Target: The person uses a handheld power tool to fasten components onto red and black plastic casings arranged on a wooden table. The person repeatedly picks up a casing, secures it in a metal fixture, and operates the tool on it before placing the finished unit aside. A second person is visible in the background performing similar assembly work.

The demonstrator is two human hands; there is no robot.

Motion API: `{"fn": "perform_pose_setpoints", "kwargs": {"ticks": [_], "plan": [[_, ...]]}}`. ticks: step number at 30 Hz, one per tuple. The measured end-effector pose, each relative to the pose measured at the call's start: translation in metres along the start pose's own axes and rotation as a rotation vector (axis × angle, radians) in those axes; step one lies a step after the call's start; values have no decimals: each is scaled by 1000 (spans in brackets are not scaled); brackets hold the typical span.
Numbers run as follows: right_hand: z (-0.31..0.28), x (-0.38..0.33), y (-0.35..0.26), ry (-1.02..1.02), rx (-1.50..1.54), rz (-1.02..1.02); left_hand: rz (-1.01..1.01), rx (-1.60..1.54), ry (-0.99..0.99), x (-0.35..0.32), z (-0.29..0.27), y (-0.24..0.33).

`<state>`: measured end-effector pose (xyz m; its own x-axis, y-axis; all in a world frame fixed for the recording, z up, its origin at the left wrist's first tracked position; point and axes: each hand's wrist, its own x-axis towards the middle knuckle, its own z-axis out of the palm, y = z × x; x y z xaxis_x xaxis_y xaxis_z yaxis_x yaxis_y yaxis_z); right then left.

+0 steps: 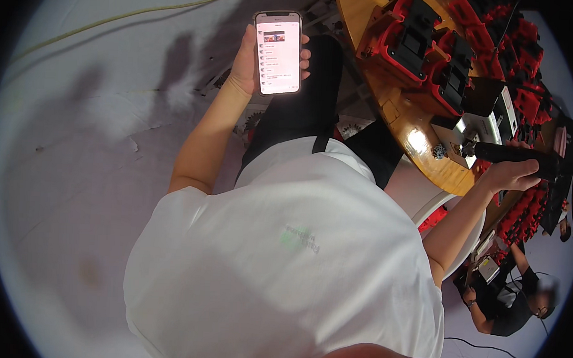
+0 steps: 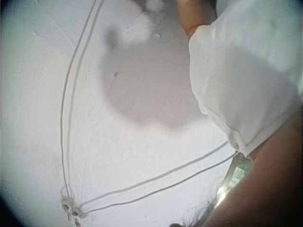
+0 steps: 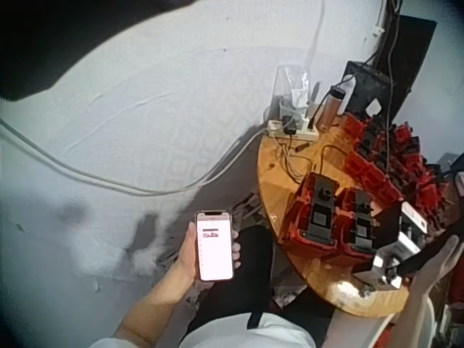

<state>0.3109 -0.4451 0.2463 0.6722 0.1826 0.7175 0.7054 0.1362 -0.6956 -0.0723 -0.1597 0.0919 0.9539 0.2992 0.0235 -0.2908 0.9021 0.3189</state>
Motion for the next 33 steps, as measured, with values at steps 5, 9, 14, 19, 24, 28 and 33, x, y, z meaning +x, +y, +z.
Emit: {"fn": "perform_pose_setpoints", "kwargs": {"ticks": [5, 9, 14, 19, 24, 28, 33], "plan": [[6, -4, -5, 23, -8, 40, 66, 11, 34, 16, 1, 12], [6, -4, -5, 23, -2, 45, 91, -12, -20, 27, -4, 21], [4, -5, -6, 10, 5, 35, 97, -22, -70, 33, -10, 24], [3, -12, -6, 44, 30, 22, 14, 100, 72, 62, 7, 46], [12, -11, -13, 11, 49, 29, -114, 441, 351, 129, 33, 96], [13, -11, -13, 22, 63, 21, -83, 618, 544, 199, -9, 126], [7, -13, -9, 24, 53, 45, -168, 856, 766, 249, -28, 136]]}}
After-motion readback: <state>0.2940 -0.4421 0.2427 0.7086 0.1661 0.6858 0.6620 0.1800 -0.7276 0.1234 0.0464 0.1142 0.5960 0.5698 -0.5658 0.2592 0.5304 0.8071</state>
